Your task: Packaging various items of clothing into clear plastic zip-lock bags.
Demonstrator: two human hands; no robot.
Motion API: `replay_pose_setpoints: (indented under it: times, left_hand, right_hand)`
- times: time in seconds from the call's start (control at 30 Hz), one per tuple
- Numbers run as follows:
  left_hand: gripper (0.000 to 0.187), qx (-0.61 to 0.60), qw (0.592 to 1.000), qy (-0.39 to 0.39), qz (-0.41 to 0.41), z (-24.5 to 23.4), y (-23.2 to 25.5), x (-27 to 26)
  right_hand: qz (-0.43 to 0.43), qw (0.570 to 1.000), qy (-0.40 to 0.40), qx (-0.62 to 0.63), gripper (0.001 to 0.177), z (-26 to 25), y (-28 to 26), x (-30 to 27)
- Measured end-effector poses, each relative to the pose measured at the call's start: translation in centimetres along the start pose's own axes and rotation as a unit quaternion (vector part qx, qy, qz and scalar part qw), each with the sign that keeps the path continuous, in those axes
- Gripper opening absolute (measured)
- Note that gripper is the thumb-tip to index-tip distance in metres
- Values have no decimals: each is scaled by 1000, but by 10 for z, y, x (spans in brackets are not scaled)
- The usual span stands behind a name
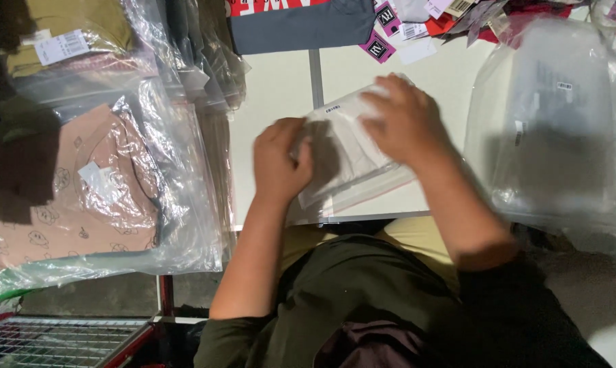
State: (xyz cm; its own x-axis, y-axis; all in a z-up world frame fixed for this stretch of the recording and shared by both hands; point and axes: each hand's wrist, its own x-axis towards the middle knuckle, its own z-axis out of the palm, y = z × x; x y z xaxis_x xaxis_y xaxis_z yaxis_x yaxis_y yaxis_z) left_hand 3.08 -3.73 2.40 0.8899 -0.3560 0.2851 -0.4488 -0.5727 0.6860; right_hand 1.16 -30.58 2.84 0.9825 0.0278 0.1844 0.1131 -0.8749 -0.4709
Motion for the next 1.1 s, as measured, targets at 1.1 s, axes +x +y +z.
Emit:
replay_pose_setpoints:
  times: [1.1]
  left_hand:
    - [75,230,970,-64,-53,87,-6,-10]
  right_hand:
    - [62,989,-111,-69,84,39,1,-4]
